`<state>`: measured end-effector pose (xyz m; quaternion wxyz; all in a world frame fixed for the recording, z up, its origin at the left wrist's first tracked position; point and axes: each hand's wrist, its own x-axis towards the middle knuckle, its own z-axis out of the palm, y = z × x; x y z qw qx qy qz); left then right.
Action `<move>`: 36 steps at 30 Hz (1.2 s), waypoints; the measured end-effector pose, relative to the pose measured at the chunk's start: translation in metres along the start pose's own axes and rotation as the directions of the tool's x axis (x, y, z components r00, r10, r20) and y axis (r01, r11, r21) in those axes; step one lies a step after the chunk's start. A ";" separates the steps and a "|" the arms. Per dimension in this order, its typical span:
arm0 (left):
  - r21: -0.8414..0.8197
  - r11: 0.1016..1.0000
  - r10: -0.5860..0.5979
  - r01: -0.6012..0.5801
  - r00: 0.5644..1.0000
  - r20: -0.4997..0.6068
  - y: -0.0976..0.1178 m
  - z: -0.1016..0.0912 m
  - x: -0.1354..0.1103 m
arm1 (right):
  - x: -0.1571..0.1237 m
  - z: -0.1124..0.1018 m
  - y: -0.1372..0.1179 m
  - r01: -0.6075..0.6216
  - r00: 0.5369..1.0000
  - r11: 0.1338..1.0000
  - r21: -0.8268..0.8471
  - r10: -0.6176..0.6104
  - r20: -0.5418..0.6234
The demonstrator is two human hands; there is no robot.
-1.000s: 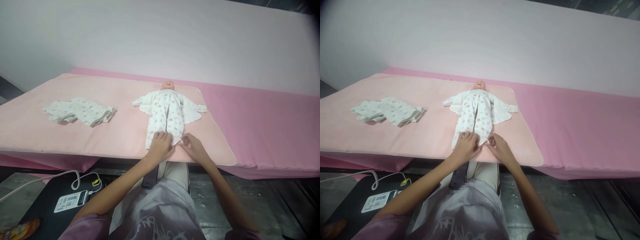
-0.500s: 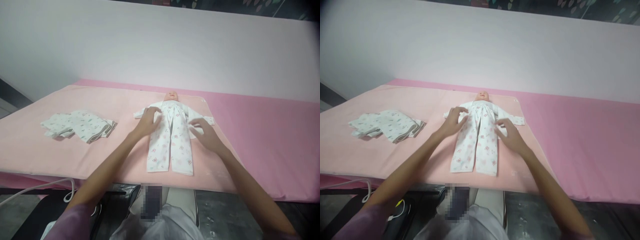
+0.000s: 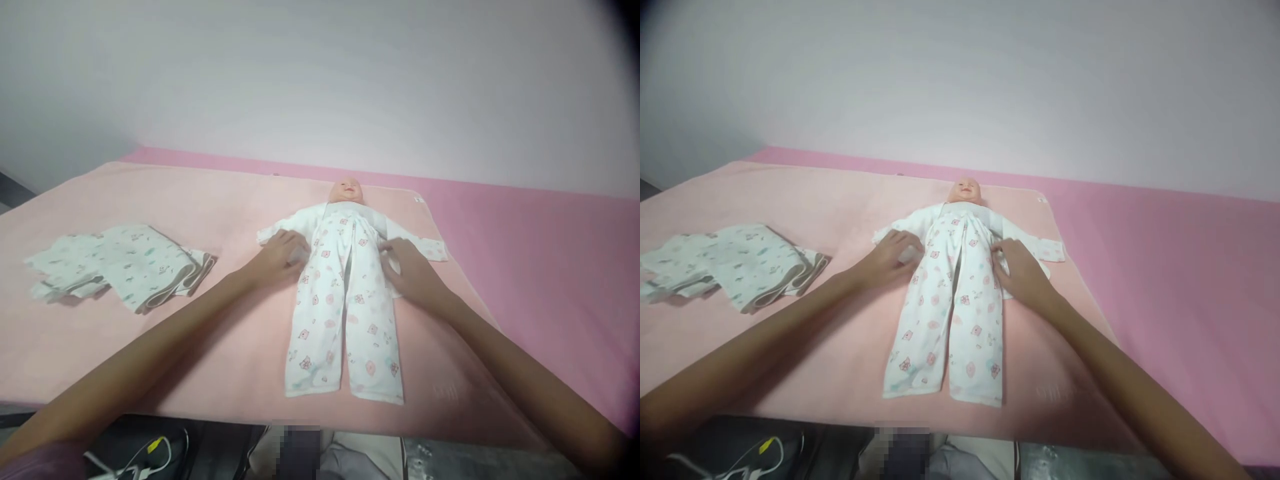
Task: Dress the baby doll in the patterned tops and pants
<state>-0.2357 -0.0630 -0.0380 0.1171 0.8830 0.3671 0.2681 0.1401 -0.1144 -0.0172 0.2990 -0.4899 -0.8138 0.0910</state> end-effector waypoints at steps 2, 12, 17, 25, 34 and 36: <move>-0.023 0.999 0.031 -0.029 0.992 0.122 0.000 0.004 -0.022 | -0.034 0.001 -0.002 0.026 0.995 1.000 -0.009 -0.025 0.093; -0.062 0.998 0.006 0.009 0.972 0.235 0.022 -0.003 -0.025 | -0.061 -0.004 0.010 -0.075 0.968 0.995 0.070 0.056 0.245; 0.013 0.947 -0.320 0.320 0.947 -0.041 0.029 -0.018 -0.055 | -0.087 -0.020 0.032 -0.249 0.963 0.968 -0.037 0.243 -0.121; 0.113 0.686 -0.717 0.718 0.694 -0.057 -0.002 -0.019 -0.007 | -0.045 -0.036 0.059 -0.652 0.751 0.757 -0.054 0.654 0.096; -0.107 0.993 -0.068 0.043 0.969 -0.238 0.080 -0.013 0.064 | 0.049 -0.018 -0.051 0.019 0.991 0.951 0.309 0.024 -0.133; -0.044 0.998 0.048 -0.055 0.990 -0.134 0.080 -0.005 0.042 | 0.032 -0.006 -0.062 0.186 0.982 0.955 0.232 -0.189 -0.008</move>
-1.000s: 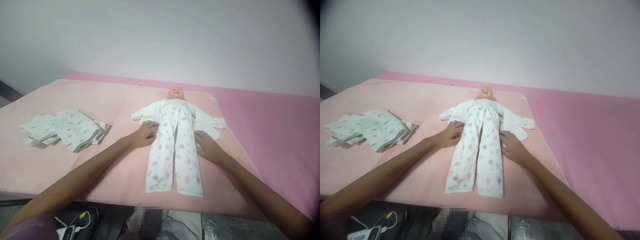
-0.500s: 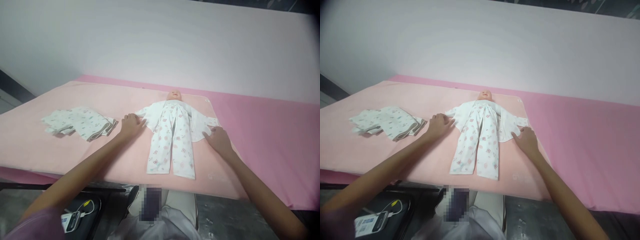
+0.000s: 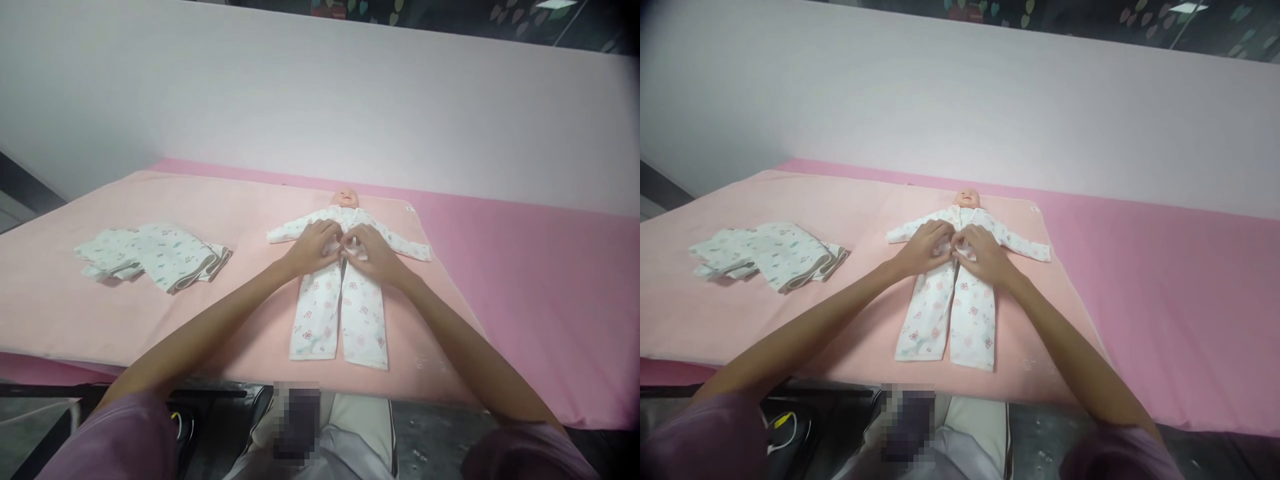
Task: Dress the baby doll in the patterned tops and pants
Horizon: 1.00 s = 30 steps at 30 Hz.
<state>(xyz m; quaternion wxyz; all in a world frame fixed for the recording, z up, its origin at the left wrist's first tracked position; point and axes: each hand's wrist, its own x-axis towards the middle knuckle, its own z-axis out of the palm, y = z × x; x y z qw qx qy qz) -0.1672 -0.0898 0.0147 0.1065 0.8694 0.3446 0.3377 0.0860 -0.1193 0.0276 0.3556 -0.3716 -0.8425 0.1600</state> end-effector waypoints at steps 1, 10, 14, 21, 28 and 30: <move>-0.003 1.000 -0.014 0.014 1.000 -0.009 -0.005 0.000 -0.016 | -0.014 0.005 0.000 0.008 1.000 1.000 -0.019 -0.008 -0.004; -0.096 0.945 -0.307 0.313 0.949 0.072 -0.033 0.007 -0.070 | -0.081 0.009 0.043 -0.198 0.979 0.963 -0.185 0.202 -0.002; 0.004 0.957 -0.290 0.290 0.955 0.069 -0.020 -0.003 -0.079 | -0.087 -0.003 0.036 -0.059 0.994 0.961 -0.270 0.082 0.074; -0.037 0.993 -0.111 0.116 0.986 0.122 -0.022 -0.020 -0.065 | -0.068 -0.020 0.031 -0.043 0.997 0.990 -0.134 0.052 0.065; -0.009 0.960 -0.280 0.280 0.960 0.009 -0.078 0.008 0.074 | 0.064 -0.020 0.099 -0.171 0.985 0.958 -0.231 0.169 -0.031; 0.031 0.943 -0.331 0.331 0.930 0.161 -0.098 0.013 0.105 | 0.095 -0.025 0.122 -0.161 0.976 0.951 -0.263 0.193 0.099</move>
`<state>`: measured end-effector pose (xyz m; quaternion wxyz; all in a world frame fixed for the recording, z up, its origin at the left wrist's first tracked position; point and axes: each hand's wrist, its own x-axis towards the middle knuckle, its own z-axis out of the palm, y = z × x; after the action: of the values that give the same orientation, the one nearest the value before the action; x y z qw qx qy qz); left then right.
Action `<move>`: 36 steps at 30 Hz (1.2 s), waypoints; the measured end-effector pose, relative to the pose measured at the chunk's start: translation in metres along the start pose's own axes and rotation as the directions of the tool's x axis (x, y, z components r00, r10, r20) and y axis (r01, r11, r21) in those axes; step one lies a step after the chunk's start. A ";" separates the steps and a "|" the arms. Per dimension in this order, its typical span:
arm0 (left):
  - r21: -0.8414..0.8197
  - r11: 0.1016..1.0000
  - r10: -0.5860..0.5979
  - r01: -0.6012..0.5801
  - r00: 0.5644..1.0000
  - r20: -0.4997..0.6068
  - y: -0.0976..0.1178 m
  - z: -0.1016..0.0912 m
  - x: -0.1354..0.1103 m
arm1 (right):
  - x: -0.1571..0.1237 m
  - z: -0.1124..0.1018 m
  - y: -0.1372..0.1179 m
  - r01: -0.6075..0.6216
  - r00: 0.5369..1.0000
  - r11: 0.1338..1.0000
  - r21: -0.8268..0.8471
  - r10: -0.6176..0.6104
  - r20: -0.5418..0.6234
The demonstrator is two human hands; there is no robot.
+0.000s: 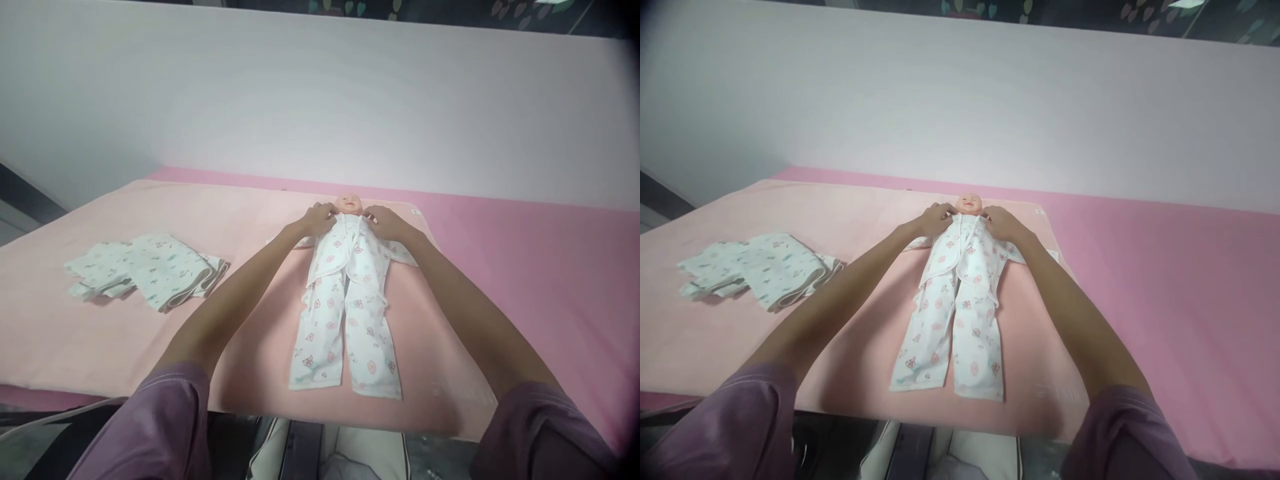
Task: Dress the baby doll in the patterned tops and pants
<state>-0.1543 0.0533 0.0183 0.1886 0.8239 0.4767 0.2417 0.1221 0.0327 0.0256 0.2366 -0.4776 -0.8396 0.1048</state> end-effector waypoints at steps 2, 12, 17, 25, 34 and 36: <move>0.000 1.000 -0.001 0.001 0.998 0.067 -0.006 0.001 0.023 | 0.022 -0.002 0.011 0.019 0.999 0.999 -0.036 -0.017 0.034; -0.159 0.972 0.095 -0.170 0.913 -0.396 0.021 0.020 -0.033 | -0.030 0.025 -0.054 -0.059 0.921 0.990 0.127 0.103 -0.376; -0.351 0.936 0.006 -0.018 0.999 -0.034 0.038 0.006 -0.076 | -0.070 0.019 -0.096 -0.133 0.984 0.979 0.152 0.149 -0.101; -0.309 0.944 -0.083 0.114 0.990 0.112 0.060 -0.009 -0.077 | -0.072 0.004 -0.098 -0.308 0.951 0.939 0.155 0.301 0.069; -0.451 0.862 -0.171 0.229 0.971 0.166 0.065 -0.010 -0.071 | -0.078 0.023 -0.097 -0.115 0.970 0.850 0.515 0.207 -0.125; -0.478 0.844 -0.184 0.244 0.968 0.169 0.065 -0.010 -0.073 | -0.078 0.025 -0.091 -0.109 0.972 0.814 0.571 0.207 -0.110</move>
<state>-0.1463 -0.0409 0.0453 0.4466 0.7023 0.4759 0.2845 0.0754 -0.0799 0.0174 0.4261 -0.4621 -0.7063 0.3257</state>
